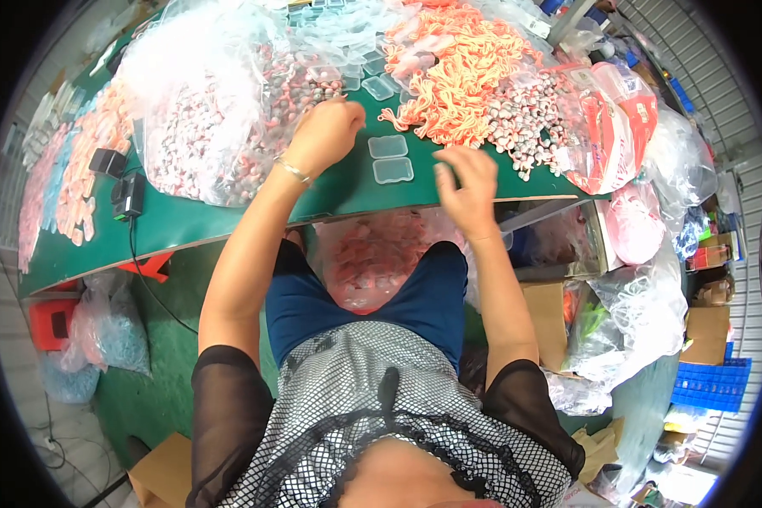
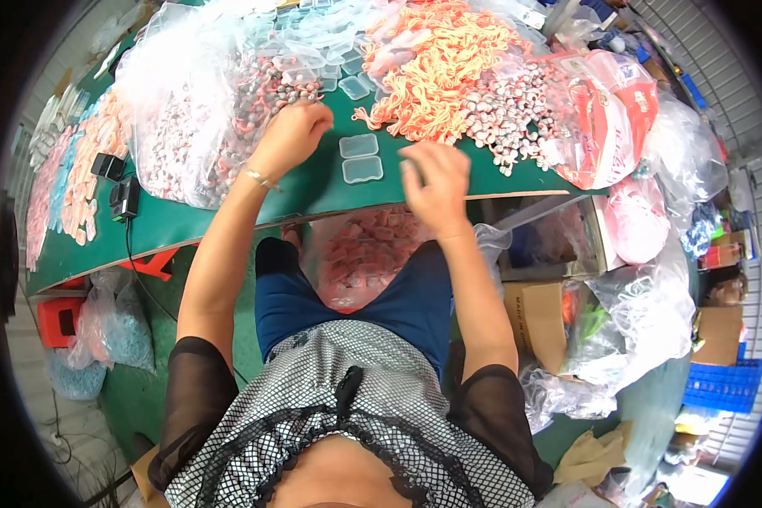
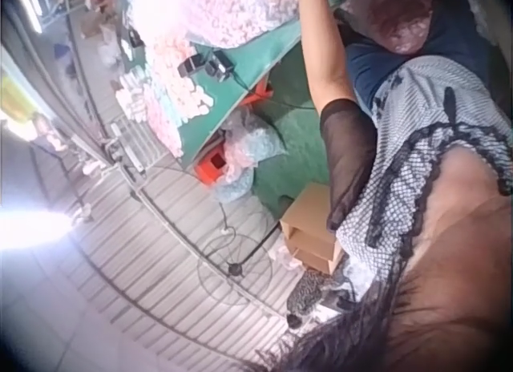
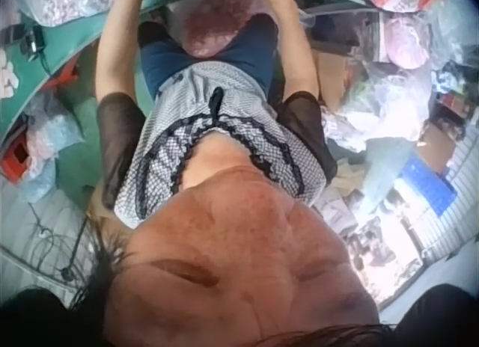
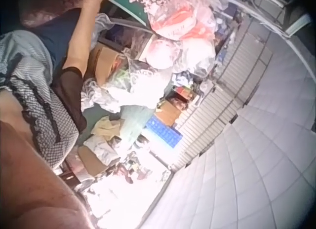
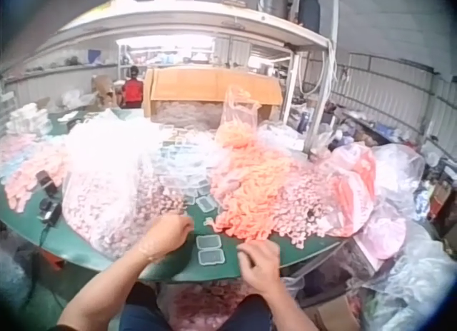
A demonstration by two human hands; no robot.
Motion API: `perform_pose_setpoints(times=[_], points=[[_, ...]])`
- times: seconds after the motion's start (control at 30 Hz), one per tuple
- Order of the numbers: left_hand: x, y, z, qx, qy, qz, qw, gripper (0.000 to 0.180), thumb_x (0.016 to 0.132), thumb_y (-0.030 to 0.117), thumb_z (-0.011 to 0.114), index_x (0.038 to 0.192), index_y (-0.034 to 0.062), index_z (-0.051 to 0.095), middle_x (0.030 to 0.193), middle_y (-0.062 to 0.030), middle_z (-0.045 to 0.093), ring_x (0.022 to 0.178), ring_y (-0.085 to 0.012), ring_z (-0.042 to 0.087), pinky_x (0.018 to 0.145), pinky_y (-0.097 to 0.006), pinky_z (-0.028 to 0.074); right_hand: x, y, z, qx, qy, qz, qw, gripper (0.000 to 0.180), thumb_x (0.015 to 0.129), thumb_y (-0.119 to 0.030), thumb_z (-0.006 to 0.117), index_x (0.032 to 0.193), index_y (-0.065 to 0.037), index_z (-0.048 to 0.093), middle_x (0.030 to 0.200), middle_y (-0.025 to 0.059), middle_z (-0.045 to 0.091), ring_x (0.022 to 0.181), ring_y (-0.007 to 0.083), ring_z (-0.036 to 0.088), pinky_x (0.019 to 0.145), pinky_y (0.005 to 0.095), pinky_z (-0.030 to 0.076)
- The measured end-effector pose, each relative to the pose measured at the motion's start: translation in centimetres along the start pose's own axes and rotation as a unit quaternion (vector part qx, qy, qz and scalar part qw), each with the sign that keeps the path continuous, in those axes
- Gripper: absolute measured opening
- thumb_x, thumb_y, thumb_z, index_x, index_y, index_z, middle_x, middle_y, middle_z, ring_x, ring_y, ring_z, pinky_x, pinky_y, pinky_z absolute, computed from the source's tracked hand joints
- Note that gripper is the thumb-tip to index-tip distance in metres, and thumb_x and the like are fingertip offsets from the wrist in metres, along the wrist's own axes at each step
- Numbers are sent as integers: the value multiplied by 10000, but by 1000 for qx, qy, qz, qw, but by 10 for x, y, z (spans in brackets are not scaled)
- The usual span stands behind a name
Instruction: Sort and place small peach-colored bow accessories into a clear plastic container.
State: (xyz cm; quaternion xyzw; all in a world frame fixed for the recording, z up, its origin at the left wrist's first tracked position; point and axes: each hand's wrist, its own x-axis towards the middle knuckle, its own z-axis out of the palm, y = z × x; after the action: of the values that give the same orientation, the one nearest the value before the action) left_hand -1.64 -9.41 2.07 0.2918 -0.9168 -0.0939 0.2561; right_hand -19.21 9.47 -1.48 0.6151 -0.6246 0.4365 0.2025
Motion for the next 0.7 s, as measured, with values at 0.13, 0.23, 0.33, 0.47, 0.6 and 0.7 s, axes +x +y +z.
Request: perform_pose_setpoints(times=[0.13,0.23,0.33,0.47,0.6,0.7], points=[[-21,-1,-6,-122,-115,10,986,134,843,145,654,892,20,657,873,-218,677,862,-391,660,771,-459,519,5,52,-32,-142,-9,130,981,137,773,-99,695,900,-150,698,899,42,675,888,255,628,785,409,435],[-28,-5,4,-103,-116,-35,987,128,837,120,672,927,30,663,863,-207,679,863,-388,659,761,-462,519,2,63,-30,-143,-85,155,974,150,783,-104,696,922,-159,704,909,28,675,909,243,627,794,410,432],[-35,-10,10,-98,-58,-25,993,97,826,101,682,873,18,664,806,-158,676,752,-332,662,693,-417,515,2,65,-21,-150,-101,123,976,176,790,-99,691,955,-159,703,915,24,673,920,237,628,807,417,432],[-46,-4,11,-96,-26,-28,995,147,820,132,695,945,55,696,868,-142,666,778,-328,664,686,-417,523,4,66,-15,-152,-94,68,982,200,794,-82,677,987,-136,688,919,44,666,898,263,632,804,413,443],[-51,7,13,-76,-4,-89,993,135,820,152,699,932,79,702,888,-117,669,789,-319,668,690,-425,528,6,68,-17,-151,-130,59,978,187,777,-67,695,960,-97,672,906,82,653,899,292,626,770,406,472],[-55,15,14,-50,8,-125,991,103,817,148,702,893,78,695,874,-111,675,775,-316,670,686,-427,527,10,59,-27,-134,-101,37,985,211,738,-55,725,939,-70,661,873,111,639,896,313,622,766,415,493]])
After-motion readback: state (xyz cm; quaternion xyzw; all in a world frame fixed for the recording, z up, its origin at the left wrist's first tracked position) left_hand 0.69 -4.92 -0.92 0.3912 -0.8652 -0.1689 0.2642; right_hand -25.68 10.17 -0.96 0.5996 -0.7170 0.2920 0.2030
